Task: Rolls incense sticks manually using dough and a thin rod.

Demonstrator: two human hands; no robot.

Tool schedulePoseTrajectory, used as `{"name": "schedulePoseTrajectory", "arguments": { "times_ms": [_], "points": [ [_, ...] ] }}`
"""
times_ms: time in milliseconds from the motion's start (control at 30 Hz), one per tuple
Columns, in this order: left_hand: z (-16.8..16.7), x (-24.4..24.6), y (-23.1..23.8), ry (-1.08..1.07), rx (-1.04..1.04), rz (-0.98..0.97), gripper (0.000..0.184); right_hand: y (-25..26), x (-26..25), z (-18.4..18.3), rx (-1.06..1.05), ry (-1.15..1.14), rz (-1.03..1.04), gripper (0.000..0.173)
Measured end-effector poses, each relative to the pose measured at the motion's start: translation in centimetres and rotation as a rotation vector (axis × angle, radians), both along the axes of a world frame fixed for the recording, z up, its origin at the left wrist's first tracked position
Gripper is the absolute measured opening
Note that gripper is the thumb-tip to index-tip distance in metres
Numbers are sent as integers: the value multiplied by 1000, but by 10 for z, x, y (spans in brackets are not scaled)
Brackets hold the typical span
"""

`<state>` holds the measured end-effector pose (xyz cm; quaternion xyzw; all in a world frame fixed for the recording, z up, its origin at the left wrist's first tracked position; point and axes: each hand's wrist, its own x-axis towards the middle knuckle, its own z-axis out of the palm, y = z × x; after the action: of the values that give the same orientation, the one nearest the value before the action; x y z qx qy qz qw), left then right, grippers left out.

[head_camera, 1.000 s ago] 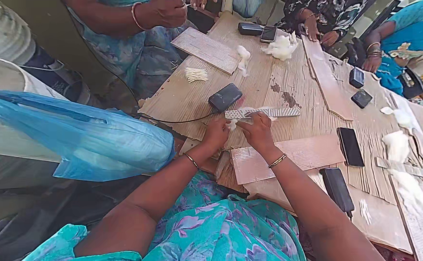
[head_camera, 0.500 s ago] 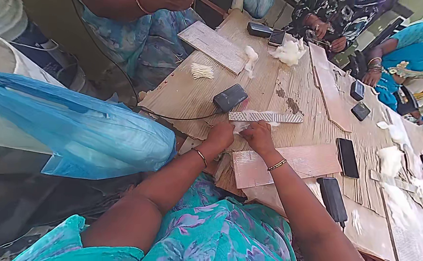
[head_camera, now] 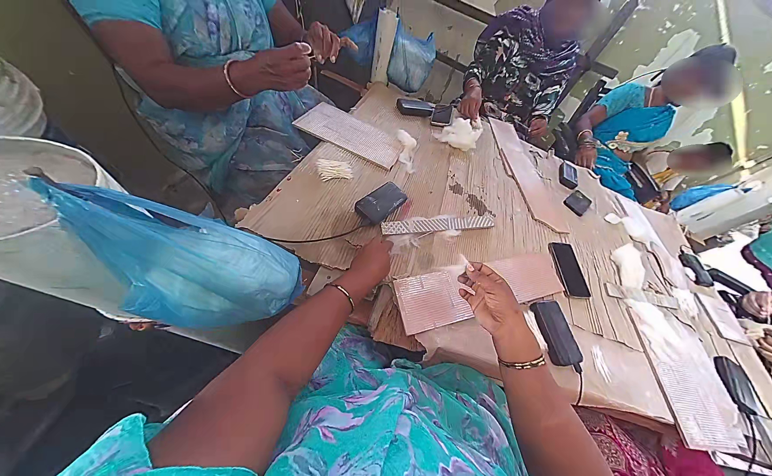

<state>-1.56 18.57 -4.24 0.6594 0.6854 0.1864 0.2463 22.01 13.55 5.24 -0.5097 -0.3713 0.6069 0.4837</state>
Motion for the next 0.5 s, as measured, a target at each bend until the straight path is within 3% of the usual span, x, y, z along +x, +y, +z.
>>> {"name": "schedulePoseTrajectory", "arguments": {
  "times_ms": [133,233,367,500],
  "points": [
    [26,4,-34,-287,150,81,34,-35,11,27,49,134,4,21],
    [56,22,-71,-481,274,93,29,-59,10,36,175,73,10,16],
    [89,43,-108,-798,377,-39,28,-82,6,33,420,-86,62,11],
    [109,59,-133,-957,316,-175,27,-101,5,32,504,-130,65,8]
  ]
}}
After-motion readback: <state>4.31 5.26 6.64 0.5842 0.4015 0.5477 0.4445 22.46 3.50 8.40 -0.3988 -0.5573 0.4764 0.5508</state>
